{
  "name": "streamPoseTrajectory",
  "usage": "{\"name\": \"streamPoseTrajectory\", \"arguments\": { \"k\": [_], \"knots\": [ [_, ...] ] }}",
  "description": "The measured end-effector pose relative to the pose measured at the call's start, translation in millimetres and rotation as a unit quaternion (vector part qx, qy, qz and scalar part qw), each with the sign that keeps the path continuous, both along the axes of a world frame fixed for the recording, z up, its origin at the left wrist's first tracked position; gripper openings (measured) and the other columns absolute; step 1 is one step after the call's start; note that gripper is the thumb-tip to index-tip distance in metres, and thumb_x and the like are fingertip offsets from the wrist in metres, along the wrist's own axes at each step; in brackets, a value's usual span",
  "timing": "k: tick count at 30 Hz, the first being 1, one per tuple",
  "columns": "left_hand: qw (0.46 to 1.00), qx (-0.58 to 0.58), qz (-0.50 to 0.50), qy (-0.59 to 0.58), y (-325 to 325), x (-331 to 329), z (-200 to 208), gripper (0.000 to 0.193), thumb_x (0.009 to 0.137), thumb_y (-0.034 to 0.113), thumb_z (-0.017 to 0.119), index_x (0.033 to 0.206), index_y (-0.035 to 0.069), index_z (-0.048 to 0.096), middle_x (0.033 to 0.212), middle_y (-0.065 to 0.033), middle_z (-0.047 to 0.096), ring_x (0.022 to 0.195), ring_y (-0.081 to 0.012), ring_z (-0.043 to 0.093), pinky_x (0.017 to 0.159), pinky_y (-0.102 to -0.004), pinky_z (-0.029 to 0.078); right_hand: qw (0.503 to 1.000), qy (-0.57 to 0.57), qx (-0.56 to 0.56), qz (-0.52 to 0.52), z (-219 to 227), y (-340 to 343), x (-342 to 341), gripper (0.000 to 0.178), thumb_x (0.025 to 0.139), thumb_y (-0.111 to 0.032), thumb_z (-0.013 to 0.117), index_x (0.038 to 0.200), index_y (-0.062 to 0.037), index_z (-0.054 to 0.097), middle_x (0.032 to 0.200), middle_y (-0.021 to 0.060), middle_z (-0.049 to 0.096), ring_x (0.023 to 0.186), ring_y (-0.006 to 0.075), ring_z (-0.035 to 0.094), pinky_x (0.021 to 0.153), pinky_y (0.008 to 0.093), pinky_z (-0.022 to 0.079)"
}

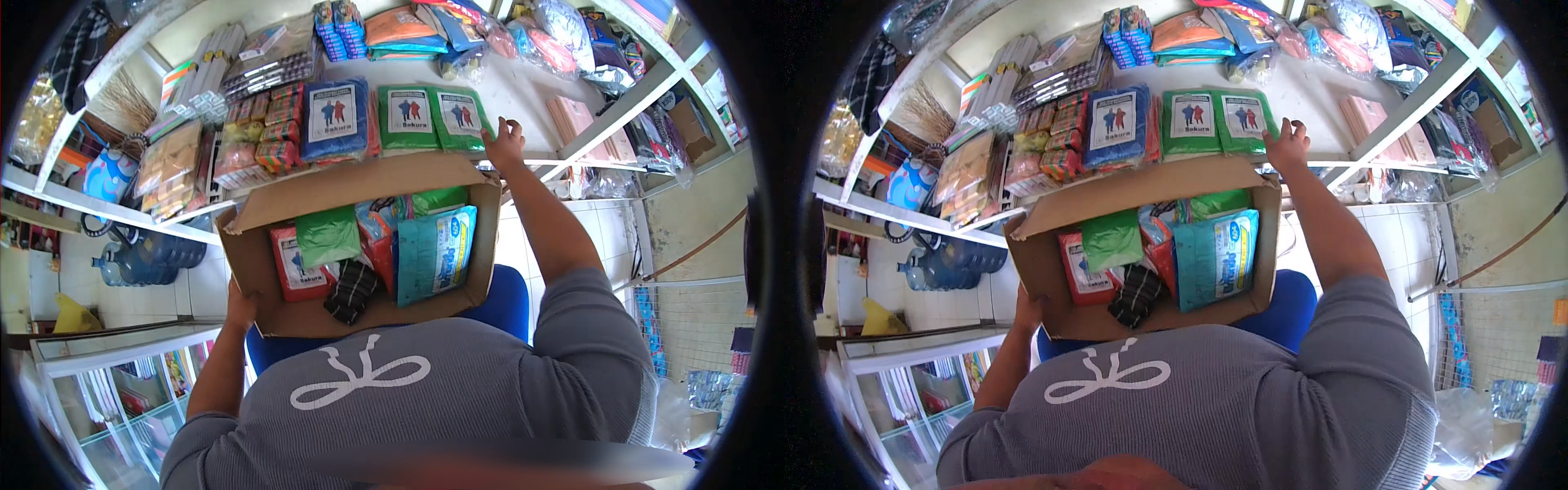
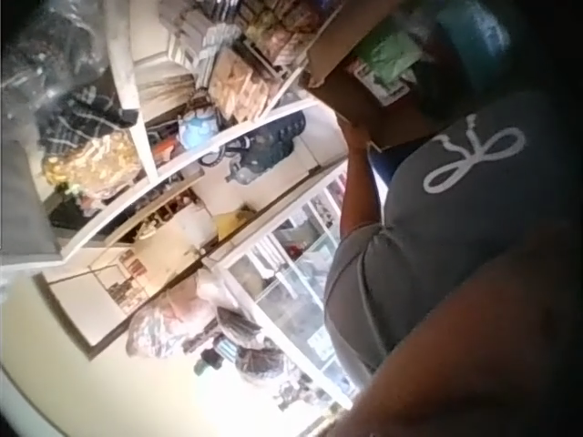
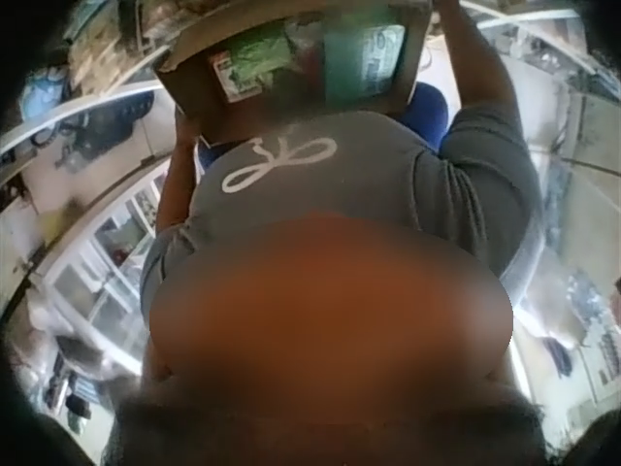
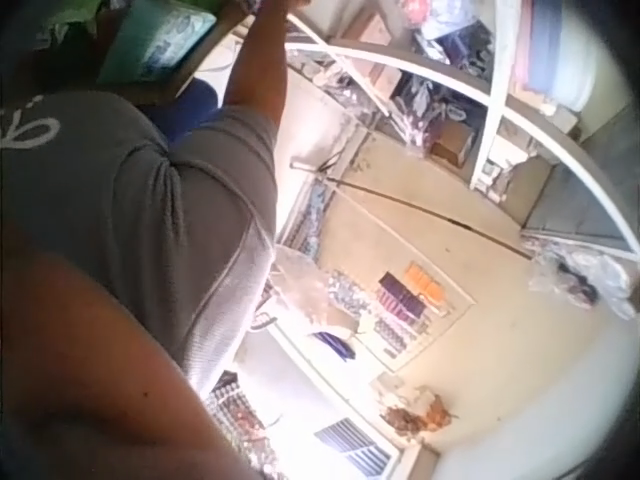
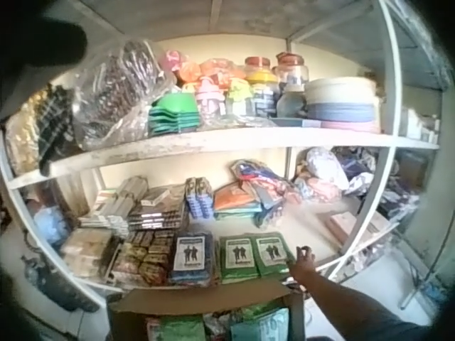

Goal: The recorder is sorting and organizing packaged clothing items into a cardboard box.

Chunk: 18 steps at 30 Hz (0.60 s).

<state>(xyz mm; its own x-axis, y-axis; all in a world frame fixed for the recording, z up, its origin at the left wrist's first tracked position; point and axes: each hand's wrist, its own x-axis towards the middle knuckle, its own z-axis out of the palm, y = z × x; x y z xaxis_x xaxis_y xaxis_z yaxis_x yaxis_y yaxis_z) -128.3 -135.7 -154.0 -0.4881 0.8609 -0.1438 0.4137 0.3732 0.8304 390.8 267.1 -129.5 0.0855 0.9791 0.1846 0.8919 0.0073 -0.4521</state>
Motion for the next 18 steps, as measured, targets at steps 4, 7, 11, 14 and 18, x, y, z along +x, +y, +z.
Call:
{"name": "streamPoseTrajectory", "arguments": {
  "k": [4, 7, 11, 14, 18],
  "knots": [
    [0.996, 0.007, -0.084, -0.007, 12.5, 6.0, 9.2, 0.054, 0.074, -0.001, 0.051, 0.128, 0.001, 0.045, 0.116, -0.0193, 0.059, 0.112, -0.0324, 0.057, 0.094, -0.0372, 0.045, 0.944, 0.282, 0.049, 0.163, -10.0, -97.2, 50.8, 0.046, 0.091, -0.025, 0.057, 0.133, -0.0072, 0.047, 0.126, 0.018, 0.046, 0.112, 0.0309, 0.05, 0.092, 0.0387, 0.042],
    [0.998, -0.003, -0.048, -0.04, 3.1, 2.8, 5.0, 0.052, 0.077, 0.001, 0.05, 0.129, 0.001, 0.046, 0.117, -0.02, 0.06, 0.113, -0.0326, 0.057, 0.093, -0.0374, 0.045, 0.883, 0.391, -0.201, 0.164, -35.3, -202.9, 50.7, 0.054, 0.088, -0.016, 0.058, 0.138, -0.0079, 0.041, 0.136, 0.0156, 0.043, 0.123, 0.0275, 0.046, 0.097, 0.037, 0.041],
    [0.996, -0.049, -0.052, 0.062, 7.9, 11.3, 26.9, 0.053, 0.077, 0.003, 0.049, 0.13, 0.002, 0.047, 0.118, -0.021, 0.061, 0.114, -0.0329, 0.057, 0.094, -0.0372, 0.045, 0.932, 0.268, -0.198, 0.141, -36.9, -227.2, 45.2, 0.059, 0.081, -0.011, 0.057, 0.137, -0.0056, 0.041, 0.117, 0.0211, 0.061, 0.112, 0.0321, 0.058, 0.092, 0.036, 0.045],
    [0.998, -0.015, -0.051, 0.027, 9.8, 4.9, 32.9, 0.053, 0.076, 0.003, 0.05, 0.129, 0.003, 0.048, 0.117, -0.0218, 0.061, 0.114, -0.0341, 0.057, 0.094, -0.038, 0.045, 0.933, 0.259, -0.202, 0.15, -21.8, -223.8, 46.4, 0.049, 0.076, -0.006, 0.055, 0.125, -0.0004, 0.052, 0.107, 0.0222, 0.065, 0.102, 0.0323, 0.062, 0.087, 0.0375, 0.047],
    [0.991, -0.068, -0.065, 0.09, 13.8, -0.7, 80.2, 0.055, 0.073, 0.005, 0.052, 0.128, 0.002, 0.049, 0.116, -0.023, 0.062, 0.111, -0.0339, 0.059, 0.093, -0.0373, 0.045, 0.924, 0.257, -0.231, 0.166, 21.4, -212.7, 54.4, 0.052, 0.07, -0.002, 0.059, 0.122, 0.0019, 0.054, 0.102, 0.0186, 0.066, 0.091, 0.027, 0.063, 0.081, 0.0354, 0.049]
  ]
}}
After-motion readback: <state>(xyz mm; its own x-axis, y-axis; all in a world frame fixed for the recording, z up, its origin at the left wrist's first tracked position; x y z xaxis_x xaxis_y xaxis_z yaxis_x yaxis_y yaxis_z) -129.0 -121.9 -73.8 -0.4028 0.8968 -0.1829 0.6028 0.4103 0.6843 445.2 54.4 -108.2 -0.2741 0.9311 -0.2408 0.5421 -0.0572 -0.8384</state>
